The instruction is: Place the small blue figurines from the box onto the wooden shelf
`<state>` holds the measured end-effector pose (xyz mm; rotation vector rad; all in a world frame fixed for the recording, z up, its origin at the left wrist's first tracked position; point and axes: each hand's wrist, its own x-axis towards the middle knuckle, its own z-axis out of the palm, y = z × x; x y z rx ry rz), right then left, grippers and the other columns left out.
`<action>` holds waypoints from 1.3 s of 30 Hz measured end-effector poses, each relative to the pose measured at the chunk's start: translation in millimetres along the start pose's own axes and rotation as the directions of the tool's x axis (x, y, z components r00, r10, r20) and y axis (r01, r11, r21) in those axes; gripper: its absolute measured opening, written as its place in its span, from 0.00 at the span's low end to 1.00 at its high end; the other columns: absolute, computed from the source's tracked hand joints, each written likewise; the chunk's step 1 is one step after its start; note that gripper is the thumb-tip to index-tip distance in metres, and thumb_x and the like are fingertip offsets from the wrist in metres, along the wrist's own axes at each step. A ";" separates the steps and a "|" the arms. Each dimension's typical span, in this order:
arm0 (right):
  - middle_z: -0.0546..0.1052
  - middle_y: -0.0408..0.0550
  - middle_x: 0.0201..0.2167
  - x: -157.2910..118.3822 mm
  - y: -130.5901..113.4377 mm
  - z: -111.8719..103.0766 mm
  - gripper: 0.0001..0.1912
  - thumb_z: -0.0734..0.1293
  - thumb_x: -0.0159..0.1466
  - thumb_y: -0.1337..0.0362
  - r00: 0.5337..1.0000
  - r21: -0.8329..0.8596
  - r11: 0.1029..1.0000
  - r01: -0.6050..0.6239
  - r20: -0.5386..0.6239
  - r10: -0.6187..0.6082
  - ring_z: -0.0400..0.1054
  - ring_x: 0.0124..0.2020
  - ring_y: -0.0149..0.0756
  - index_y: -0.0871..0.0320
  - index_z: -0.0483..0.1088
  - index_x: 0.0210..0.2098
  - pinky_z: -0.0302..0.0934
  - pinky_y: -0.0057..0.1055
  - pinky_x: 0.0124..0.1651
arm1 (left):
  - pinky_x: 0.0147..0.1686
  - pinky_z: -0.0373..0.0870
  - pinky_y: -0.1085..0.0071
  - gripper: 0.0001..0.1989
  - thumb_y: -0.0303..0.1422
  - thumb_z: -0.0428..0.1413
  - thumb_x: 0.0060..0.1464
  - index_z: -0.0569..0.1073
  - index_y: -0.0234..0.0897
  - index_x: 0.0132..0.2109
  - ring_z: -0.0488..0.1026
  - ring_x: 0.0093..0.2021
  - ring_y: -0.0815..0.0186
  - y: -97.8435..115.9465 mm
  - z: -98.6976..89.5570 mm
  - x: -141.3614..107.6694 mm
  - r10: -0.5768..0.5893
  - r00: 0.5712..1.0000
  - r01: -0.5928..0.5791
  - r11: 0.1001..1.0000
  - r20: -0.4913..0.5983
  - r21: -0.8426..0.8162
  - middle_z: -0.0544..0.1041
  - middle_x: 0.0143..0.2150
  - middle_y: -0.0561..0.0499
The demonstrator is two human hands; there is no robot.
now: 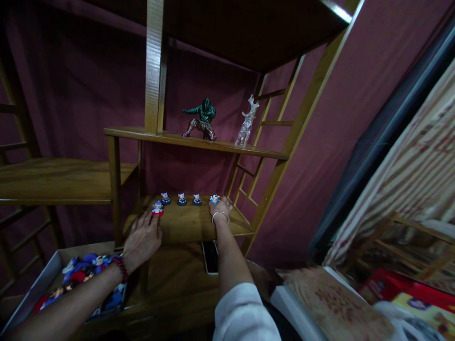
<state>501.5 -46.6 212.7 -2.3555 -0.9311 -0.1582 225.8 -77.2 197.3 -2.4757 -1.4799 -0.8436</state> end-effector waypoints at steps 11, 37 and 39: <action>0.74 0.45 0.30 -27.2 -16.0 3.6 0.09 0.60 0.55 0.64 0.976 0.350 0.926 0.144 -0.202 -0.075 0.68 0.30 0.30 0.58 0.65 0.35 0.57 0.25 0.36 | 0.54 0.49 0.58 0.21 0.29 0.43 0.51 0.64 0.27 0.52 0.58 0.55 0.55 -0.7 0.9 -0.1 0.003 1.000 -0.003 1.000 -0.022 0.009 0.66 0.53 0.37; 0.70 0.61 0.43 -40.4 -59.9 20.3 0.22 0.64 0.54 0.56 0.992 -0.095 0.990 0.109 0.074 -0.102 0.63 0.47 0.45 0.64 0.63 0.43 0.55 0.34 0.47 | 0.55 0.48 0.57 0.22 0.29 0.42 0.51 0.62 0.26 0.54 0.57 0.56 0.56 -1.8 0.8 0.1 -0.001 1.000 0.001 1.000 0.001 0.003 0.64 0.54 0.37; 0.71 0.61 0.43 -39.0 -60.2 21.3 0.22 0.64 0.55 0.56 0.991 -0.115 0.987 0.112 0.083 -0.103 0.63 0.47 0.45 0.64 0.63 0.43 0.55 0.34 0.47 | 0.55 0.48 0.58 0.22 0.29 0.42 0.51 0.63 0.26 0.53 0.57 0.56 0.55 -1.8 0.7 0.3 -0.003 1.000 0.003 1.000 0.005 0.005 0.65 0.54 0.37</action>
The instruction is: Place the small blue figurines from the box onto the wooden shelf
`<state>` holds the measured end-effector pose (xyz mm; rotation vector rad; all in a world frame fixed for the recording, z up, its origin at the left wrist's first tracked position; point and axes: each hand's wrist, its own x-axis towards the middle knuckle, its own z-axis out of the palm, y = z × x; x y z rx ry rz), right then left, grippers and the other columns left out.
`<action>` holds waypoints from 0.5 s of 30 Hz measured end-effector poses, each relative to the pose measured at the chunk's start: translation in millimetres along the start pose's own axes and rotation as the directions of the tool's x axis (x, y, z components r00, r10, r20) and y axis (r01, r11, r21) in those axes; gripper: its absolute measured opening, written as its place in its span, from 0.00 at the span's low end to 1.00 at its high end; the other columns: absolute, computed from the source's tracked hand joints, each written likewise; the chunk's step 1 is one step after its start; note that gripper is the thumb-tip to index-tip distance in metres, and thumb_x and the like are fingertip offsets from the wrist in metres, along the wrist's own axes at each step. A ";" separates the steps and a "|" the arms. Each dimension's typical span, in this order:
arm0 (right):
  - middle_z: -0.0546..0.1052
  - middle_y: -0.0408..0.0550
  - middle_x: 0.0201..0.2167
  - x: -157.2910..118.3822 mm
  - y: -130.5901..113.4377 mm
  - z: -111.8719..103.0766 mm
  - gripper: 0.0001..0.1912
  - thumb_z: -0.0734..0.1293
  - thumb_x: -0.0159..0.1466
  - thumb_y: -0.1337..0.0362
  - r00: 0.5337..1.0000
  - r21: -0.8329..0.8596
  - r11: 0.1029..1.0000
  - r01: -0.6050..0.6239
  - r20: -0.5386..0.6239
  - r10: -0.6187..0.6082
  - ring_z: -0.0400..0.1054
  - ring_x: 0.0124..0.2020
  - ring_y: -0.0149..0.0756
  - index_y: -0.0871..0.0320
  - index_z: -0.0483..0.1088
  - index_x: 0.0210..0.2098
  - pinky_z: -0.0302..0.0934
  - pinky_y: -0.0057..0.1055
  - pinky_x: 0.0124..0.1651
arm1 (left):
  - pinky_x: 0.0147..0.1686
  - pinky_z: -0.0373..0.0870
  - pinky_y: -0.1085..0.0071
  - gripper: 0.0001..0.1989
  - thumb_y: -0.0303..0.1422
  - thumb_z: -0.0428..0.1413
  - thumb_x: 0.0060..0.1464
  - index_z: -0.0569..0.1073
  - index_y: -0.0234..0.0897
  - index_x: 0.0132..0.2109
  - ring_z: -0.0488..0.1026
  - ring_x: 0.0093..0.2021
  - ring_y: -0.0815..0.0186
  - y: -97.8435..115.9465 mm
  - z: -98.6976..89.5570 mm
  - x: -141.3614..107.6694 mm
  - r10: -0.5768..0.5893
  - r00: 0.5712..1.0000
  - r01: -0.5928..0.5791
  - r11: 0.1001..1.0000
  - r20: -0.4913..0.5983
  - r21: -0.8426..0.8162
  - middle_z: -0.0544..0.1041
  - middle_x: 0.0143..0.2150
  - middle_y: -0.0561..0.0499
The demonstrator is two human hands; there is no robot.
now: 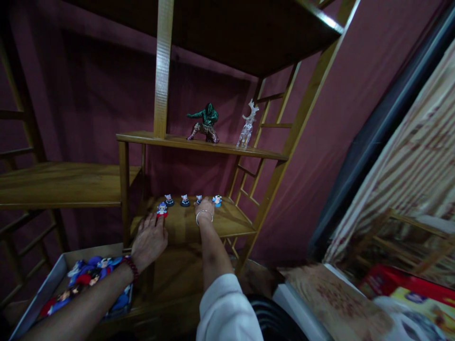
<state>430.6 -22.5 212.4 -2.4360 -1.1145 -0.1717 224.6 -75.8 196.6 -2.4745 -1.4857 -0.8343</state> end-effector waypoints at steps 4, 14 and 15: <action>0.71 0.60 0.43 0.7 0.9 -0.2 0.21 0.63 0.56 0.56 1.000 -0.004 1.000 -0.001 0.000 0.001 0.63 0.47 0.44 0.64 0.63 0.43 0.55 0.32 0.47 | 0.55 0.48 0.58 0.22 0.29 0.42 0.51 0.63 0.25 0.53 0.57 0.56 0.55 0.5 -0.9 -0.1 0.003 1.000 -0.003 1.000 -0.005 0.000 0.65 0.53 0.36; 0.71 0.61 0.42 0.8 3.6 -0.4 0.20 0.64 0.55 0.57 0.999 0.012 0.999 -0.048 -0.011 0.048 0.63 0.48 0.44 0.64 0.64 0.43 0.57 0.34 0.46 | 0.55 0.48 0.58 0.21 0.29 0.43 0.51 0.64 0.27 0.52 0.57 0.56 0.56 0.6 -1.8 -0.8 0.001 1.000 -0.001 1.000 -0.007 0.002 0.65 0.54 0.37; 0.71 0.61 0.42 1.3 3.8 0.1 0.20 0.64 0.55 0.57 0.999 0.010 0.999 -0.046 -0.014 0.046 0.63 0.48 0.45 0.64 0.64 0.43 0.57 0.34 0.46 | 0.55 0.48 0.58 0.22 0.29 0.43 0.51 0.64 0.27 0.53 0.57 0.56 0.56 0.6 -1.8 -0.9 0.003 1.000 -0.003 1.000 -0.010 0.001 0.65 0.54 0.37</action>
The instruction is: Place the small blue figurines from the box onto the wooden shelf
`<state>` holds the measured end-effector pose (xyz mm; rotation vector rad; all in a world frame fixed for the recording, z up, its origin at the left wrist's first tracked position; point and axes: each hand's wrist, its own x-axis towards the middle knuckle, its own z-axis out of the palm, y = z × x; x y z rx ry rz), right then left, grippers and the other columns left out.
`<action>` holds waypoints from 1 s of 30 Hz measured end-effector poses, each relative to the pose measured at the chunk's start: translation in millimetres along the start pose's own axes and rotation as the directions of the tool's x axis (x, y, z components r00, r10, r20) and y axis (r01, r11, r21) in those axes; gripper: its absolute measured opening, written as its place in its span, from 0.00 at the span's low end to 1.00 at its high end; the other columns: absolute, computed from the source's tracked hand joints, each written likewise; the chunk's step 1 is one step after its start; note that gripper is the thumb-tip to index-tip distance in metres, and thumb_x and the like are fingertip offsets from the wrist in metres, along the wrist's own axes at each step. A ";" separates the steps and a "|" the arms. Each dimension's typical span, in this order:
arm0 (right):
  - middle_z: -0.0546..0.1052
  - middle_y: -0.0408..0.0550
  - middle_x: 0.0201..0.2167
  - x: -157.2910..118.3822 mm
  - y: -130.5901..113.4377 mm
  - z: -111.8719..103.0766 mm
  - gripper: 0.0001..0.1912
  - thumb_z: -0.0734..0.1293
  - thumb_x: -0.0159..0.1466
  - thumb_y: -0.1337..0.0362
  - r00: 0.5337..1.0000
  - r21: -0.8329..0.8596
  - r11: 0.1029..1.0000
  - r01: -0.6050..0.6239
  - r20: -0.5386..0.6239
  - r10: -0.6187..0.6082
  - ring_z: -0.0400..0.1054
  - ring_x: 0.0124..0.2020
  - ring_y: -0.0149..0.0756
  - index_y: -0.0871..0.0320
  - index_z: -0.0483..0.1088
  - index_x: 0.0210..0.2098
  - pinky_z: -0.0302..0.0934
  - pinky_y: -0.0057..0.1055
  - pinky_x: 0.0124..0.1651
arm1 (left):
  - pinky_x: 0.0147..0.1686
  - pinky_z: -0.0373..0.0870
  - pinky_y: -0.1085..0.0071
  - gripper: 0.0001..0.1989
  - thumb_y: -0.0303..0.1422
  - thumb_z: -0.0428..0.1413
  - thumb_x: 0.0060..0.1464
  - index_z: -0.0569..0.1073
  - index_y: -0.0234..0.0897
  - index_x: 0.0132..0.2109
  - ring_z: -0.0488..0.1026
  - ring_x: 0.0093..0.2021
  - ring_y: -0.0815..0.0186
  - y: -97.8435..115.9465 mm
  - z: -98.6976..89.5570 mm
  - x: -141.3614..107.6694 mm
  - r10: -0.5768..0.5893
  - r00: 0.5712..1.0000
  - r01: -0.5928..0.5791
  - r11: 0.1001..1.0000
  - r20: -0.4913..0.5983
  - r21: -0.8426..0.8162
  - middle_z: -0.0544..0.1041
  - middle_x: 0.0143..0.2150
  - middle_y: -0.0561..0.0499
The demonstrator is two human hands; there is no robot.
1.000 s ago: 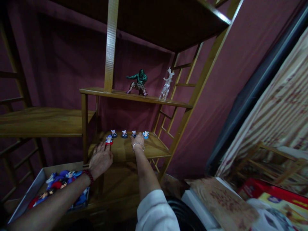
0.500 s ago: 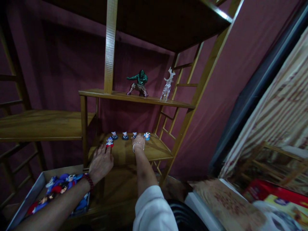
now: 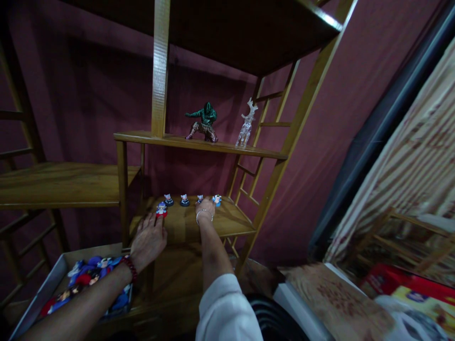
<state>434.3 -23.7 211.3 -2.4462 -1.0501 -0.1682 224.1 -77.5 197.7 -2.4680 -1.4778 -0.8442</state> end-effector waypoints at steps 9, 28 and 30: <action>0.72 0.62 0.41 -0.5 0.5 0.3 0.19 0.64 0.55 0.57 1.000 -0.003 1.000 -0.001 -0.018 0.001 0.64 0.46 0.45 0.64 0.65 0.41 0.57 0.34 0.45 | 0.55 0.47 0.57 0.22 0.29 0.42 0.51 0.63 0.26 0.53 0.57 0.56 0.56 -0.4 2.2 0.1 0.011 1.000 -0.011 1.000 -0.018 -0.024 0.65 0.53 0.36; 0.73 0.54 0.38 -24.6 4.5 -7.5 0.13 0.60 0.57 0.60 0.997 0.161 0.986 0.046 -0.065 -0.036 0.67 0.40 0.39 0.61 0.64 0.40 0.57 0.30 0.42 | 0.54 0.48 0.56 0.21 0.29 0.42 0.51 0.65 0.24 0.51 0.57 0.56 0.53 -0.1 -4.7 -1.6 -0.001 1.000 0.001 1.000 0.005 -0.027 0.65 0.53 0.34; 0.73 0.52 0.38 -28.0 1.0 -6.6 0.11 0.60 0.58 0.62 0.996 0.172 0.982 0.081 -0.051 -0.074 0.68 0.38 0.37 0.60 0.64 0.39 0.57 0.28 0.40 | 0.54 0.48 0.55 0.21 0.29 0.43 0.50 0.65 0.24 0.51 0.57 0.56 0.53 0.0 -5.9 -1.7 -0.006 1.000 0.006 0.999 0.004 -0.037 0.65 0.53 0.33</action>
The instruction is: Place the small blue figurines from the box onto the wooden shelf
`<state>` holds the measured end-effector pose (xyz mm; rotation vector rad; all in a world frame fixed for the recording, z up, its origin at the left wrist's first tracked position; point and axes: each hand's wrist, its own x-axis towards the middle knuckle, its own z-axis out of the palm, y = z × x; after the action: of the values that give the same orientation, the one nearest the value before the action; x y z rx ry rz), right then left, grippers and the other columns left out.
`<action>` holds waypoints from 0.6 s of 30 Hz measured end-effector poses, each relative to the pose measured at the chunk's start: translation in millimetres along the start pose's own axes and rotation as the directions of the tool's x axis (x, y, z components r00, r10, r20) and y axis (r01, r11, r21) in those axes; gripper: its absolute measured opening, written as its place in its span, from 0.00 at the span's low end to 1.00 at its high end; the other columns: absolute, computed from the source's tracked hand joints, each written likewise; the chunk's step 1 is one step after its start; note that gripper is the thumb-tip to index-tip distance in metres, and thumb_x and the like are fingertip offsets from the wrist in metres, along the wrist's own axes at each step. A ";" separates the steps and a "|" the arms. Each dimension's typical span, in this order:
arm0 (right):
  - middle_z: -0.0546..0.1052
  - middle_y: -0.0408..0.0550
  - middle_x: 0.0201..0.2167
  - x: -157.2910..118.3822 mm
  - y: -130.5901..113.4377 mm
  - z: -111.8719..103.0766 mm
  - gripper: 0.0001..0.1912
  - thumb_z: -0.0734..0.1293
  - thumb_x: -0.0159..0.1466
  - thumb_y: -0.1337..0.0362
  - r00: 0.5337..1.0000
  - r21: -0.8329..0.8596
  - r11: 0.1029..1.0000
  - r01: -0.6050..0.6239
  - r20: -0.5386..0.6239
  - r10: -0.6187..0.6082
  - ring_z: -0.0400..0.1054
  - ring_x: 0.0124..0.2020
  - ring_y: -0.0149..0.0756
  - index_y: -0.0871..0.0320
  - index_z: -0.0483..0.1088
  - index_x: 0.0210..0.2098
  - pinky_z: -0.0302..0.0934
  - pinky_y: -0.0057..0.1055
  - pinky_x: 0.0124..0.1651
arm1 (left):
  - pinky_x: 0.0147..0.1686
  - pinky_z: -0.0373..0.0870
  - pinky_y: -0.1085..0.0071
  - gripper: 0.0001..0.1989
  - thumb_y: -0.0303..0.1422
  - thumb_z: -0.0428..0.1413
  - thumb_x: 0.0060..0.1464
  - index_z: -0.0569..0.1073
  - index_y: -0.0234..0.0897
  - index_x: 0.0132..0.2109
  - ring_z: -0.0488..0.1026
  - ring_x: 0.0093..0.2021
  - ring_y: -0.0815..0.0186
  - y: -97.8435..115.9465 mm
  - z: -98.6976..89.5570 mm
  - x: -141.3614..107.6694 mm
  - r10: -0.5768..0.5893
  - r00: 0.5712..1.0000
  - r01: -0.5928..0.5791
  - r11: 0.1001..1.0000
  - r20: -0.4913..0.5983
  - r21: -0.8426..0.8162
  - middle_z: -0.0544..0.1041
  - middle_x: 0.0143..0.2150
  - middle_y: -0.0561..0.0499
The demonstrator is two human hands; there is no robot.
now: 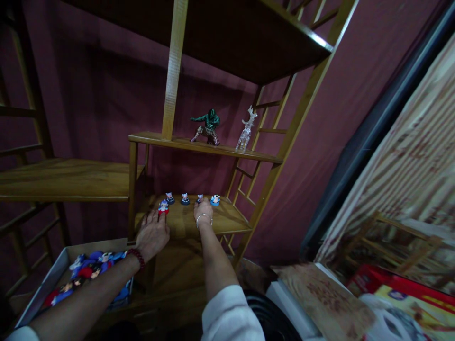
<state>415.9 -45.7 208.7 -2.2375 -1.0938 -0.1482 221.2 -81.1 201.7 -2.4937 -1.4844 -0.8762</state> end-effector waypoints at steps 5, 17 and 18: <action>0.73 0.51 0.40 -7.7 -18.0 6.7 0.11 0.62 0.57 0.64 0.996 0.024 0.997 0.071 0.050 -0.073 0.68 0.40 0.35 0.59 0.64 0.40 0.57 0.26 0.42 | 0.54 0.48 0.55 0.21 0.28 0.43 0.50 0.65 0.25 0.51 0.57 0.56 0.54 0.0 -1.3 0.0 0.000 1.000 0.000 1.000 -0.012 -0.014 0.65 0.53 0.34; 0.71 0.56 0.43 -10.3 -47.5 15.7 0.18 0.63 0.57 0.58 0.990 -0.088 0.993 0.078 0.127 -0.066 0.66 0.44 0.40 0.60 0.61 0.44 0.58 0.30 0.43 | 0.55 0.48 0.55 0.22 0.30 0.43 0.51 0.62 0.27 0.54 0.56 0.56 0.54 -3.3 9.0 0.3 -0.004 1.000 0.004 1.000 -0.017 -0.020 0.65 0.54 0.36; 0.71 0.55 0.42 -9.8 -48.3 15.6 0.18 0.63 0.56 0.58 0.989 -0.101 0.992 0.075 0.134 -0.061 0.66 0.44 0.40 0.59 0.61 0.44 0.58 0.31 0.43 | 0.55 0.48 0.55 0.23 0.30 0.43 0.51 0.62 0.27 0.54 0.56 0.57 0.54 -3.3 9.7 0.4 -0.004 1.000 0.004 1.000 -0.018 -0.020 0.64 0.54 0.36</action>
<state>371.1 -21.3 216.7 -2.3320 -1.2594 -0.0911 222.6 -75.5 193.3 -2.4912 -1.4825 -0.9168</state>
